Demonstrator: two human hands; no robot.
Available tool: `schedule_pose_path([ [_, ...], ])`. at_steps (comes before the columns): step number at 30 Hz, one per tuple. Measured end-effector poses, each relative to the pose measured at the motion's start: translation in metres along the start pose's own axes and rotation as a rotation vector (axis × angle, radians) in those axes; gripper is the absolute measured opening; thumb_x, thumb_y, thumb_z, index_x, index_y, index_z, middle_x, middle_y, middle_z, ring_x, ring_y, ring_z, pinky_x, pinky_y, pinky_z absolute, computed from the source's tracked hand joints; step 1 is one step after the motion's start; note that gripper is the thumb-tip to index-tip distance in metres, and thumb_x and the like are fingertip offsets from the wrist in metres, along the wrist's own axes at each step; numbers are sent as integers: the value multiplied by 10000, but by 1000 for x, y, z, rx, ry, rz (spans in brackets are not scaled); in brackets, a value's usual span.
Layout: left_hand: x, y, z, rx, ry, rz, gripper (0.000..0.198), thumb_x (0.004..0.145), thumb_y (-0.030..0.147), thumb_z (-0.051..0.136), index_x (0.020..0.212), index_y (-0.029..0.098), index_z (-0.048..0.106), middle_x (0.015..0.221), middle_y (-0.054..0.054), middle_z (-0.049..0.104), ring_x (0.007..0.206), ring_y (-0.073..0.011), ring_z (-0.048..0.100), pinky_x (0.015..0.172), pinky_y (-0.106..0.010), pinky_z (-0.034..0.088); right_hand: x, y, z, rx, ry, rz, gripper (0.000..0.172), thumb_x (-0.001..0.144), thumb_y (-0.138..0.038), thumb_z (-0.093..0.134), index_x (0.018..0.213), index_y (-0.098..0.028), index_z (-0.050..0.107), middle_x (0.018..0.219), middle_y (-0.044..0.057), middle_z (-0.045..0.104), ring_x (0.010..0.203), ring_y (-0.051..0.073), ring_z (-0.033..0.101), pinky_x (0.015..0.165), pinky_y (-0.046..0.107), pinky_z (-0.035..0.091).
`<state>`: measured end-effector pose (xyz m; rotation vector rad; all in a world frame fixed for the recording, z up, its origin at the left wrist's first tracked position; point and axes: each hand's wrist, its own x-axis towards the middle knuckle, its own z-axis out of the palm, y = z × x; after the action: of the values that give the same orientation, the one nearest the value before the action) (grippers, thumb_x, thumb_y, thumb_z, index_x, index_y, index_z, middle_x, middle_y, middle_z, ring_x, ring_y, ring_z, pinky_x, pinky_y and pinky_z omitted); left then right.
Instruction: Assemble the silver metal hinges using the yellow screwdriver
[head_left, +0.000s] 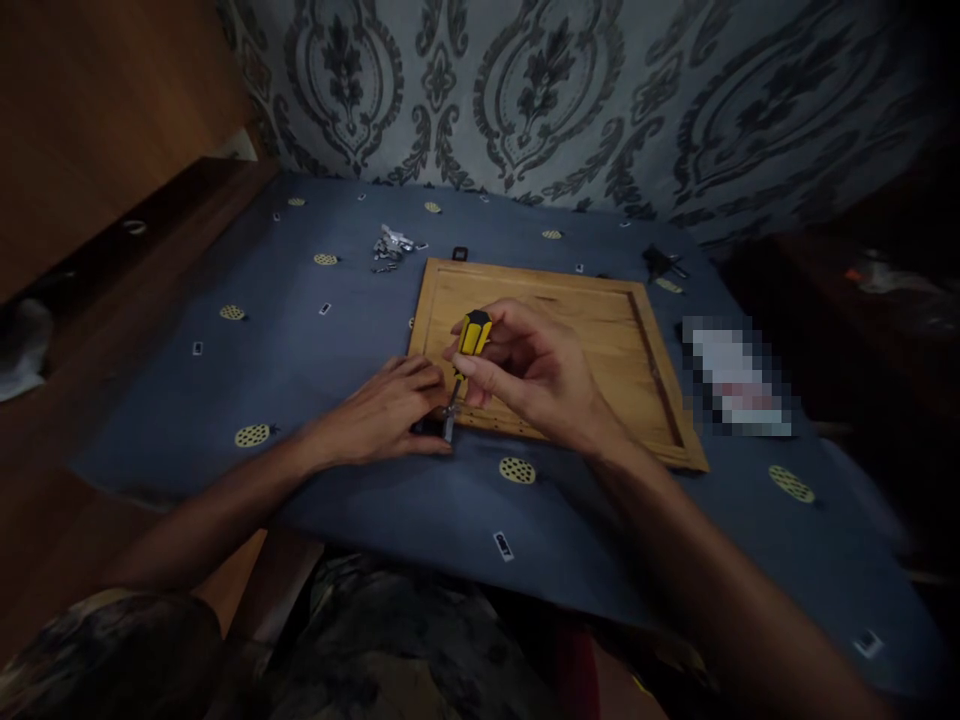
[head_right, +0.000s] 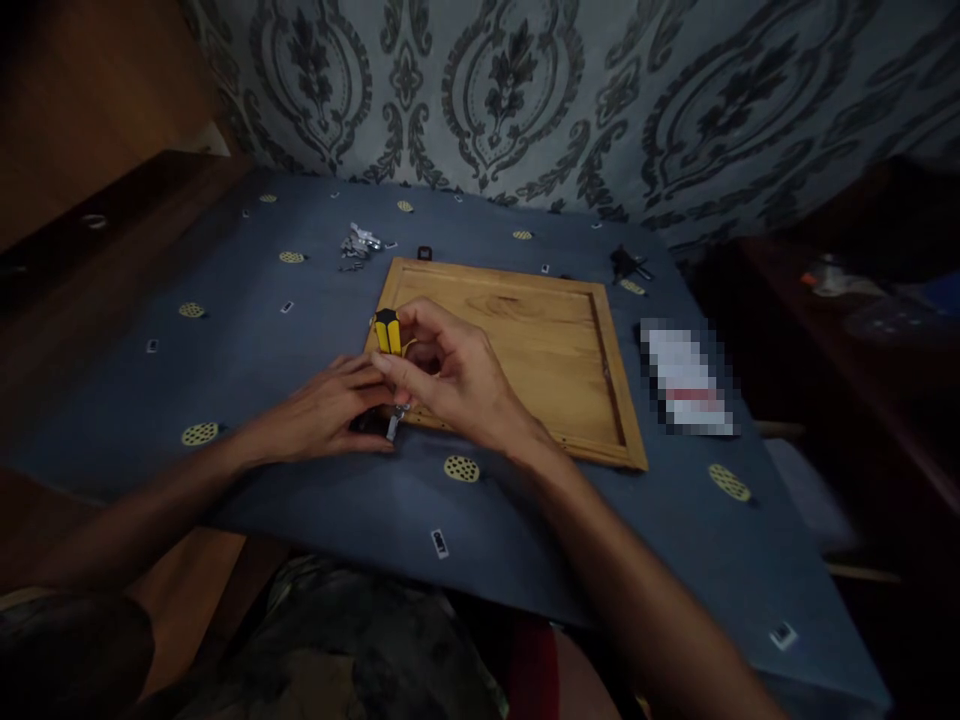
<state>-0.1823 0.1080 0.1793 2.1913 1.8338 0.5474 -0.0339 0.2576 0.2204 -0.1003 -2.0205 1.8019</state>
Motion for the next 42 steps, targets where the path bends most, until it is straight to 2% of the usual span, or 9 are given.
schedule_pose_path([
  [3, 0, -1, 2, 17, 0, 8, 389, 943, 525, 748, 1126, 183, 712, 1260, -113, 671, 1280, -348, 555, 1090, -535, 462, -2, -2, -1, -35, -4, 3, 391, 849, -483, 855, 1064, -201, 692, 694, -59, 652, 540, 87, 647, 524, 201, 556],
  [7, 1, 0, 1, 60, -17, 11, 394, 930, 519, 767, 1093, 165, 709, 1226, -113, 674, 1207, -335, 588, 1035, -501, 486, -5, 0, -2, -7, 15, -36, 309, 858, -463, 851, 930, -195, 715, 611, -65, 622, 521, 88, 637, 507, 196, 541],
  [9, 1, 1, 0, 68, -16, 10, 408, 929, 521, 767, 1113, 163, 704, 1224, -112, 672, 1194, -332, 591, 1015, -491, 490, -6, 2, -2, 3, 34, -53, 311, 843, -456, 866, 885, -199, 695, 609, -64, 631, 514, 90, 639, 503, 199, 544],
  [17, -1, -1, 2, 51, 4, 21, 401, 939, 541, 749, 1102, 177, 702, 1152, -88, 667, 1144, -305, 589, 992, -455, 485, -8, 4, -3, 23, 80, -45, 366, 812, -471, 889, 911, -209, 654, 630, -62, 651, 502, 91, 633, 490, 203, 530],
  [23, 0, -2, 2, 34, 25, 30, 402, 939, 551, 742, 1071, 172, 715, 1103, -87, 655, 1121, -297, 577, 1005, -449, 484, -11, 2, -6, -14, 46, -3, 331, 891, -464, 822, 1093, -220, 728, 698, -38, 668, 586, 113, 670, 579, 244, 570],
  [29, -1, -1, 1, -5, -2, 11, 398, 959, 543, 719, 1141, 189, 710, 1192, -94, 659, 1200, -314, 559, 1031, -473, 479, -11, 5, -3, 1, 73, -47, 307, 852, -463, 854, 915, -222, 674, 674, -52, 652, 534, 101, 642, 520, 230, 544],
  [34, -2, -1, 1, -2, -5, 4, 408, 971, 558, 698, 1166, 200, 707, 1209, -93, 654, 1215, -320, 551, 1034, -488, 472, -10, 6, -2, 20, 100, -52, 375, 808, -461, 893, 913, -227, 619, 685, -58, 663, 521, 100, 643, 491, 219, 535],
  [37, -2, -2, 2, 4, 8, 14, 413, 969, 568, 695, 1135, 191, 709, 1148, -86, 654, 1152, -299, 568, 1006, -458, 479, -11, 4, -4, 24, 93, -20, 375, 814, -477, 886, 976, -218, 668, 743, -40, 686, 544, 96, 646, 517, 225, 546],
  [42, -1, -3, 3, 20, 52, 52, 416, 954, 569, 715, 1063, 168, 707, 1075, -82, 650, 1095, -281, 581, 979, -425, 488, -12, -1, -4, -27, 108, -21, 358, 869, -501, 834, 1075, -221, 746, 654, -41, 654, 556, 120, 654, 553, 254, 569],
])
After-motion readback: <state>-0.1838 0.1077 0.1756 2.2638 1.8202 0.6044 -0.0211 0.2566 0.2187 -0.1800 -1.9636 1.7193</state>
